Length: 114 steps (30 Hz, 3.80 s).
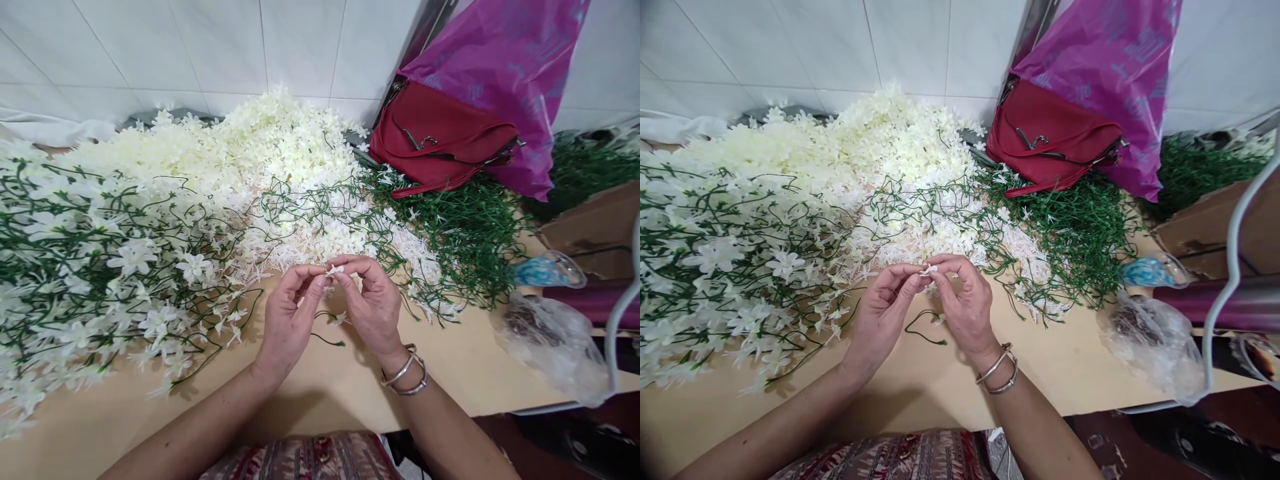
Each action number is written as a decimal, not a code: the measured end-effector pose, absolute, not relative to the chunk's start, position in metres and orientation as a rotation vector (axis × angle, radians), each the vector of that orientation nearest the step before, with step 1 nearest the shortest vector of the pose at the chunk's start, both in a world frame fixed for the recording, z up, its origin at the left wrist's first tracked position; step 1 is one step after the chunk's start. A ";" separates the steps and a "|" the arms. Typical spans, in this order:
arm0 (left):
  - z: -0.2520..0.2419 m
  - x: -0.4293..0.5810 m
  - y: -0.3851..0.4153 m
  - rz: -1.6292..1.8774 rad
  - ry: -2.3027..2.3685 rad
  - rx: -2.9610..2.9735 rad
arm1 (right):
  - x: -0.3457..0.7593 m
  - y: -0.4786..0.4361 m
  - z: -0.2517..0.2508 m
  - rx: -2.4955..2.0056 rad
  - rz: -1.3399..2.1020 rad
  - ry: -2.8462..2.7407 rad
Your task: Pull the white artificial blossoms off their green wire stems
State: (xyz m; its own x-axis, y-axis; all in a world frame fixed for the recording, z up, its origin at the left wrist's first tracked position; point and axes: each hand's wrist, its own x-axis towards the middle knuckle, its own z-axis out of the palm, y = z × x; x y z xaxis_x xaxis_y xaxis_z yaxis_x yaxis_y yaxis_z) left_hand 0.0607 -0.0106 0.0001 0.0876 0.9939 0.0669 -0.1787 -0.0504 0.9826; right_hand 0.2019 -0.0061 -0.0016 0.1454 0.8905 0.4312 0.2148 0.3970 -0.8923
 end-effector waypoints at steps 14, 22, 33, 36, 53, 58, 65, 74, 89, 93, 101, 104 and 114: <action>0.000 0.033 -0.035 0.384 0.884 2.401 | 0.224 0.004 0.009 -1.186 0.698 -1.158; -0.003 0.038 -0.032 0.298 0.785 2.684 | 0.224 0.006 0.008 -1.219 0.796 -1.088; -0.001 0.037 -0.032 0.712 0.715 1.748 | 0.229 0.009 0.006 -1.189 0.897 -1.002; -0.003 0.034 -0.022 0.792 0.762 1.301 | 0.232 0.013 0.005 -1.113 1.064 -0.944; -0.018 0.030 -0.010 1.001 0.950 1.033 | 0.228 0.007 0.000 -1.096 1.535 -1.246; -0.013 0.030 -0.011 0.984 0.957 1.053 | 0.227 0.006 -0.002 -1.099 1.590 -1.231; -0.016 0.030 -0.014 1.001 1.003 1.143 | 0.225 0.006 0.002 -1.155 1.518 -1.285; -0.019 0.026 -0.017 0.953 1.099 1.369 | 0.221 0.005 0.000 -1.188 1.549 -1.326; -0.026 0.027 -0.014 1.020 0.988 1.220 | 0.222 0.007 0.000 -1.140 1.602 -1.256; -0.026 0.028 -0.013 1.040 1.033 1.184 | 0.224 0.006 0.002 -1.147 1.618 -1.234; -0.023 0.027 -0.016 1.013 0.995 1.195 | 0.222 0.008 0.000 -1.121 1.633 -1.224; -0.021 0.026 -0.016 1.013 0.981 1.202 | 0.220 0.008 -0.001 -1.131 1.632 -1.220; -0.019 0.028 -0.014 1.015 0.960 1.159 | 0.213 0.004 0.001 -1.079 1.682 -1.144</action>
